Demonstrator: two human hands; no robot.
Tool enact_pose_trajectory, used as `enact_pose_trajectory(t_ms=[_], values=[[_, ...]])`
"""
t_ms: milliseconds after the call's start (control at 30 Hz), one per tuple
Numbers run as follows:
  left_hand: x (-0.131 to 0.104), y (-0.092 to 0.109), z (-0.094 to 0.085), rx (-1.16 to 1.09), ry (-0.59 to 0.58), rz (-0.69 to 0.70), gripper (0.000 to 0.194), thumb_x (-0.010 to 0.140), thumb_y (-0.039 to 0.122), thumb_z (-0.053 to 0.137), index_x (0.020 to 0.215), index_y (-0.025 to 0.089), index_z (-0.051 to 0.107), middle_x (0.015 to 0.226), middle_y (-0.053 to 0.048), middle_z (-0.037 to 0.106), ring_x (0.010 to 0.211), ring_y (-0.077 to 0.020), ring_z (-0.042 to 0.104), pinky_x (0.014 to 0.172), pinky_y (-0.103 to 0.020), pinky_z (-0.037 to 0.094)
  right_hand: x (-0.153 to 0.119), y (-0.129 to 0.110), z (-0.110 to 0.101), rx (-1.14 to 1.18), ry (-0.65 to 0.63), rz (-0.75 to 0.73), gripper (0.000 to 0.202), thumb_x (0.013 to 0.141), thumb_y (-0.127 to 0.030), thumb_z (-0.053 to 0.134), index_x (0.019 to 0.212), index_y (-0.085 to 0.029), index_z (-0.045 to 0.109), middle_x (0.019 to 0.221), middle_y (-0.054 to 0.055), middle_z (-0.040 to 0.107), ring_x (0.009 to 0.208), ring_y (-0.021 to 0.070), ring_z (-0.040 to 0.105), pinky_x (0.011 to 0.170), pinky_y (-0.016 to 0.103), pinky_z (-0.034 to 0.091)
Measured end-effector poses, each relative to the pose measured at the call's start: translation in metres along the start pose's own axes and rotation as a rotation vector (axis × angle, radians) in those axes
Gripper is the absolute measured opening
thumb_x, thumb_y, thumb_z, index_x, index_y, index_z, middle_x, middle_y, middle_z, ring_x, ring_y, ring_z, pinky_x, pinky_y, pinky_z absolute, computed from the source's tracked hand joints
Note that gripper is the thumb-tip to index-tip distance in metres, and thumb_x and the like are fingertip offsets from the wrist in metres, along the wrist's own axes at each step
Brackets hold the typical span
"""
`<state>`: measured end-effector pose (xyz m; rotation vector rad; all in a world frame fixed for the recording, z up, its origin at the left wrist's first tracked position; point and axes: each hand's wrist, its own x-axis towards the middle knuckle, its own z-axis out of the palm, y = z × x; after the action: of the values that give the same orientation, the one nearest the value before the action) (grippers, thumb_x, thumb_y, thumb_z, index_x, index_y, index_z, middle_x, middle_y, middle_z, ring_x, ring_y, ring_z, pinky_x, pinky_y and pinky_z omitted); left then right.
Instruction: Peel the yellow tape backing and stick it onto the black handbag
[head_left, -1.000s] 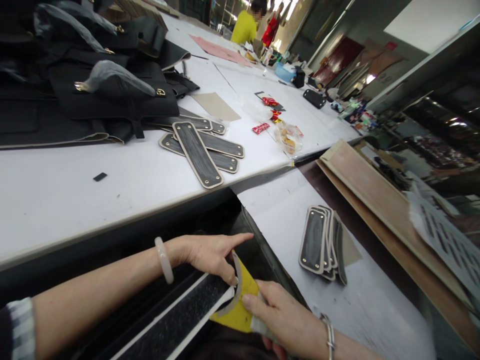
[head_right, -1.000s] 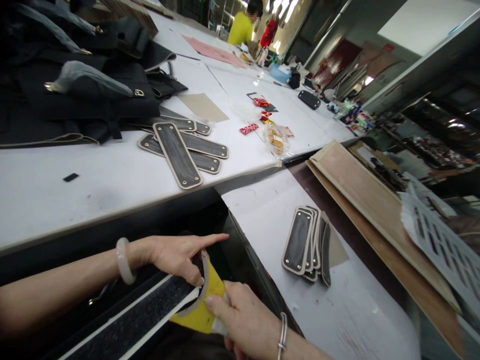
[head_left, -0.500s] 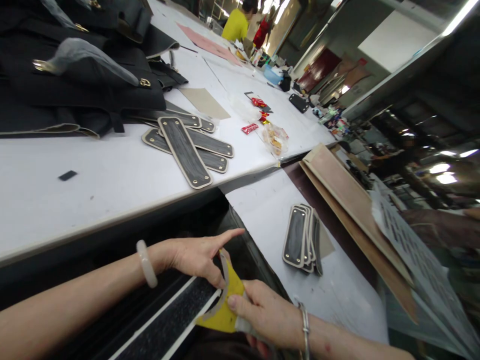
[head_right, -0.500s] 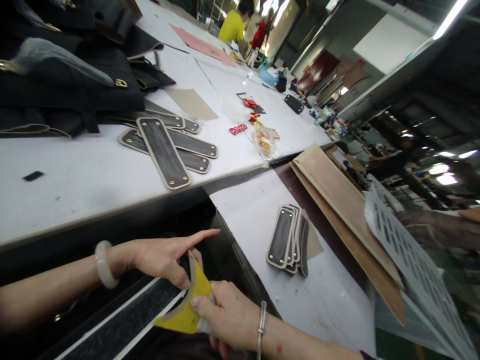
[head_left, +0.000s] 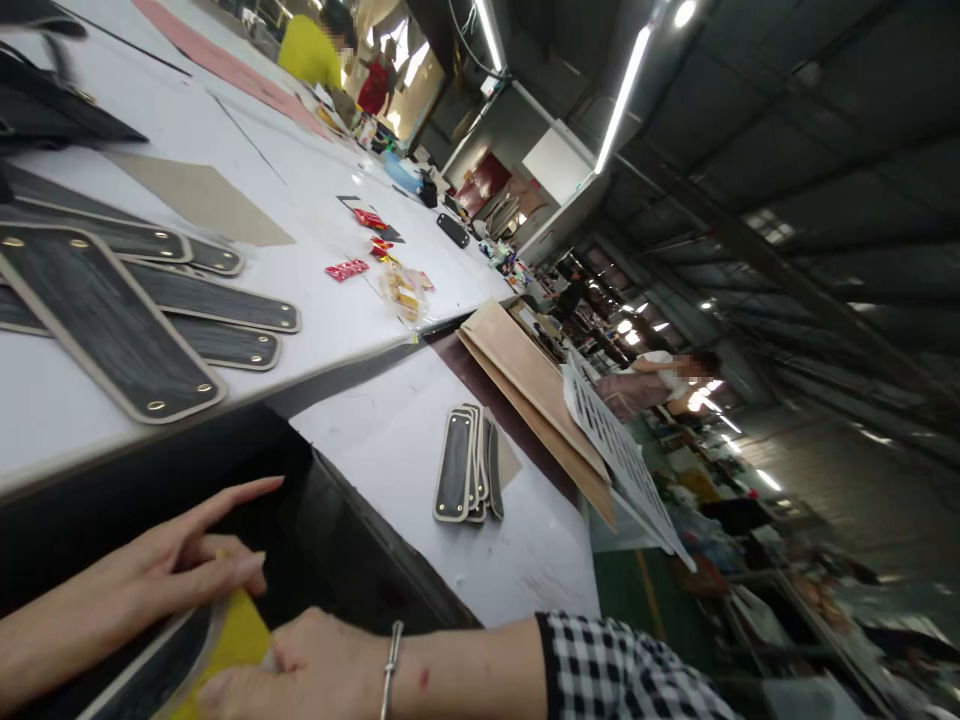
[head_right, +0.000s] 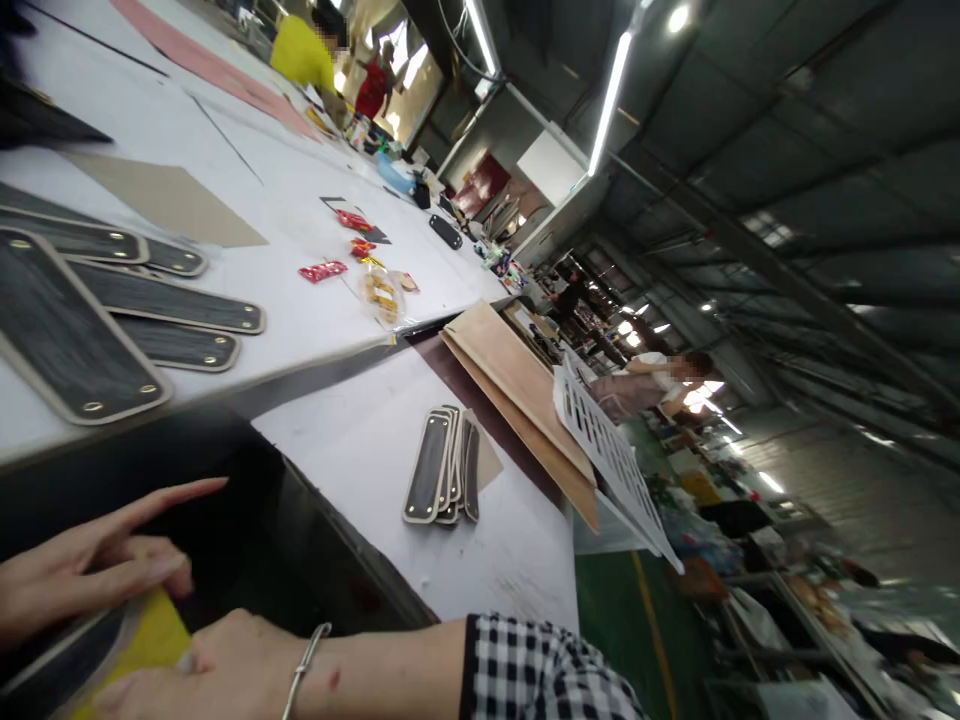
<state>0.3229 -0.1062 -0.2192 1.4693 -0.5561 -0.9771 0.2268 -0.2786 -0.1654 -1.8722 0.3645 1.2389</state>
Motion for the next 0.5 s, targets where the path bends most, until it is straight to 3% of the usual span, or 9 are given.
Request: enact_pose_trajectory(t_ms=[100, 200, 267, 367, 433, 500], values=[[-0.024, 0.034, 0.007, -0.117, 0.094, -0.121, 0.082, 0.083, 0.064, 0.052, 0.148, 0.026, 0.019, 0.102, -0.003, 0.072, 0.092, -0.0264, 0.063, 0.079, -0.032, 0.046, -0.002, 0.006, 0.023, 0.208, -0.007, 0.073, 0.046, 0.098, -0.031, 0.039, 0.059, -0.013, 0.055, 0.040, 0.000, 0.051, 0.029, 0.0091, 0.045, 0.035, 0.015, 0.037], [-0.036, 0.061, 0.019, -0.034, 0.127, -0.056, 0.081, 0.083, 0.066, 0.051, 0.143, 0.014, 0.033, 0.103, -0.009, 0.071, 0.093, -0.0257, 0.062, 0.082, -0.034, 0.048, -0.011, 0.006, 0.040, 0.369, -0.039, 0.021, 0.059, 0.101, -0.036, 0.019, 0.055, -0.015, 0.049, 0.034, 0.004, 0.046, 0.024, 0.0128, 0.043, 0.028, 0.018, 0.034], [-0.038, 0.064, 0.022, 0.043, 0.139, -0.015, 0.074, 0.087, 0.063, 0.048, 0.139, 0.010, 0.039, 0.106, -0.012, 0.070, 0.096, -0.0248, 0.062, 0.085, -0.035, 0.047, -0.014, 0.007, 0.047, 0.463, -0.072, -0.103, 0.057, 0.098, -0.054, 0.027, 0.066, -0.015, 0.053, 0.036, 0.003, 0.048, 0.024, 0.0142, 0.044, 0.026, 0.019, 0.034], [-0.043, 0.059, 0.023, 0.174, 0.160, 0.001, 0.058, 0.091, 0.058, 0.044, 0.124, 0.011, 0.058, 0.110, -0.012, 0.069, 0.100, -0.0249, 0.060, 0.091, -0.035, 0.045, -0.018, 0.015, 0.056, 0.508, -0.141, -0.190, 0.070, 0.075, -0.083, 0.045, 0.082, -0.015, 0.054, 0.039, 0.004, 0.053, 0.025, 0.0144, 0.044, 0.027, 0.019, 0.031], [-0.048, 0.057, 0.024, 0.199, 0.172, -0.010, 0.053, 0.093, 0.056, 0.043, 0.114, 0.013, 0.066, 0.111, -0.010, 0.069, 0.104, -0.0254, 0.060, 0.094, -0.034, 0.043, -0.024, 0.028, 0.059, 0.454, -0.180, -0.218, 0.081, 0.061, -0.093, 0.048, 0.080, -0.014, 0.056, 0.042, 0.005, 0.055, 0.027, 0.0130, 0.043, 0.029, 0.018, 0.029], [-0.053, 0.058, 0.025, 0.195, 0.176, -0.015, 0.051, 0.095, 0.054, 0.040, 0.113, 0.016, 0.068, 0.113, -0.007, 0.069, 0.108, -0.0247, 0.059, 0.097, -0.033, 0.042, -0.032, 0.044, 0.057, 0.374, -0.163, -0.287, 0.081, 0.061, -0.093, 0.048, 0.067, -0.014, 0.057, 0.043, 0.005, 0.053, 0.033, 0.0103, 0.043, 0.034, 0.018, 0.028]])
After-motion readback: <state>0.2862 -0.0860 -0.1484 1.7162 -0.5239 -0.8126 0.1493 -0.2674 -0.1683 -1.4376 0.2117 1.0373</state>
